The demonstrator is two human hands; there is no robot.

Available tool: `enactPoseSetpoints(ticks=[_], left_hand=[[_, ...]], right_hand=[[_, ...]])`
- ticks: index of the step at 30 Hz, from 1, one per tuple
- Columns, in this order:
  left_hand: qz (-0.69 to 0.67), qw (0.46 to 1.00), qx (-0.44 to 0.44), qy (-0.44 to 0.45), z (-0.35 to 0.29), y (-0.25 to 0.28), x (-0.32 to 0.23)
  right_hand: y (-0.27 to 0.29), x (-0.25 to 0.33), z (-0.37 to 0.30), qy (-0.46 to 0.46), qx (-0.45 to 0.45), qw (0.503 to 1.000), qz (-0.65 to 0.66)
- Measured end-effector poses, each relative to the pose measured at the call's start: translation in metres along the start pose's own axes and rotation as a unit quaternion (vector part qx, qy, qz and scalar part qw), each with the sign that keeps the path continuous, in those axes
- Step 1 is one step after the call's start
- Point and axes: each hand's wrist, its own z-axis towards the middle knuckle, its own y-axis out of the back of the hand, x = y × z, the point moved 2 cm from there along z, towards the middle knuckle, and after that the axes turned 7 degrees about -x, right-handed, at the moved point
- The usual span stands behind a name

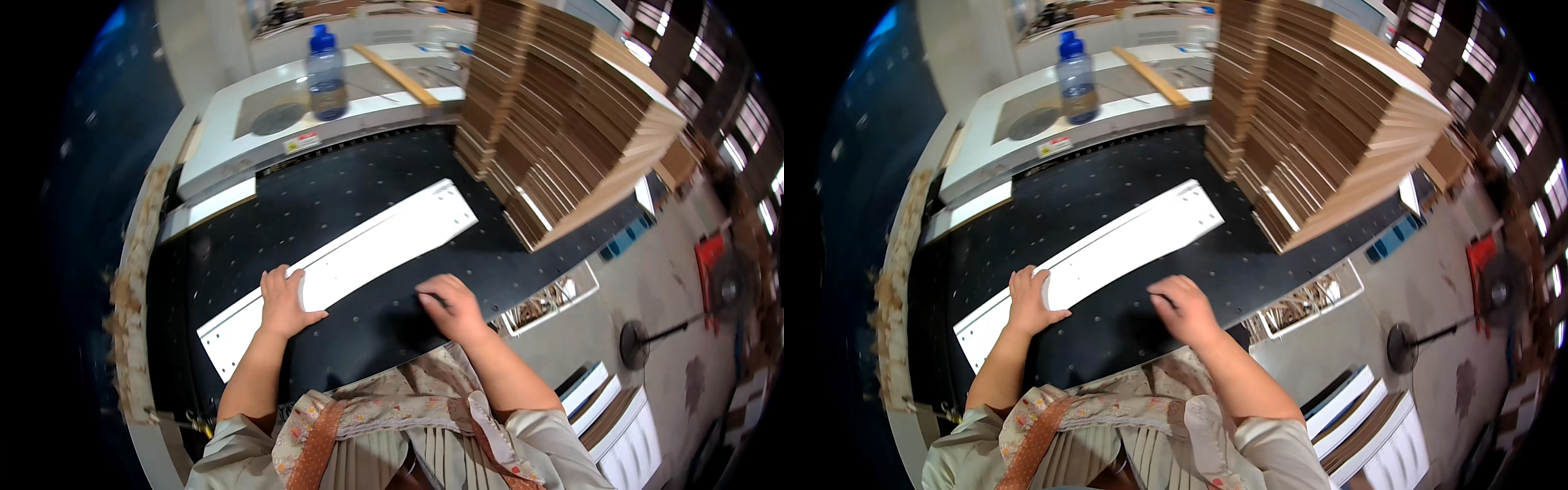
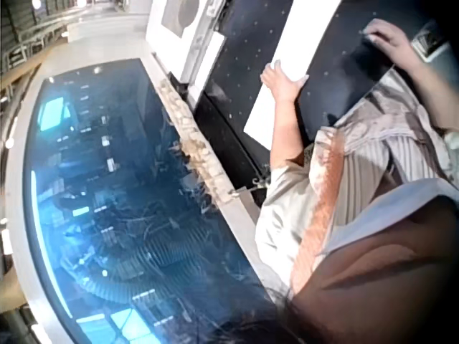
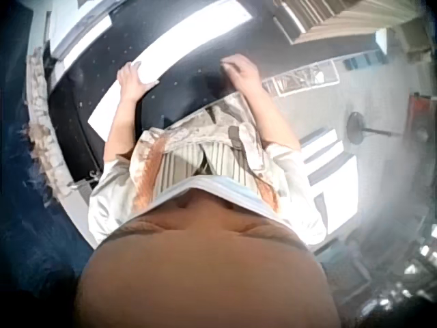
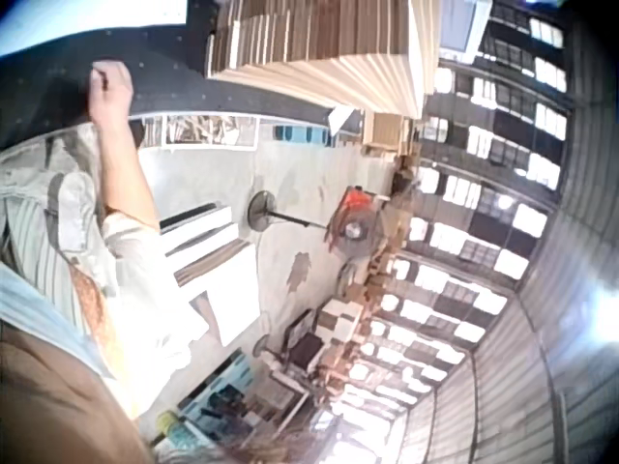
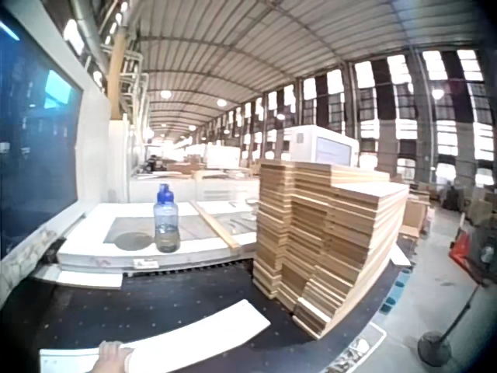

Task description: The person takes wooden panels from a stack, blows dust out of the holes in each panel using an air nozzle, and stacks the panels onto a pallet on the floor.

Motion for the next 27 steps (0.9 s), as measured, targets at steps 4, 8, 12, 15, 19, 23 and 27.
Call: enactPoseSetpoints(ticks=[4,8,12,15,19,23,27], left_hand=[[0.045,0.996,-0.066,-0.026,-0.029,0.031,-0.007],[0.082,0.992,-0.091,0.001,-0.056,0.049,-0.014],[0.082,0.988,-0.113,0.071,-0.089,0.053,-0.015],[0.034,0.994,-0.073,0.068,-0.141,0.076,-0.020],[0.064,0.980,-0.132,0.137,-0.224,0.116,0.006],[0.161,0.924,-0.172,0.302,-0.311,0.142,0.047],[0.194,0.882,-0.148,0.403,-0.328,0.118,0.072]], right_hand=[[-0.077,0.046,0.068,0.151,0.134,0.970,-0.133],[-0.134,0.064,0.093,0.145,0.336,0.890,-0.273],[-0.152,0.070,0.096,0.140,0.334,0.903,-0.230],[-0.164,0.066,0.102,0.176,0.307,0.905,-0.235],[-0.168,0.052,0.117,0.199,0.250,0.908,-0.271],[-0.175,0.044,0.118,0.181,0.214,0.918,-0.281],[-0.177,0.056,0.108,0.150,0.206,0.900,-0.355]])
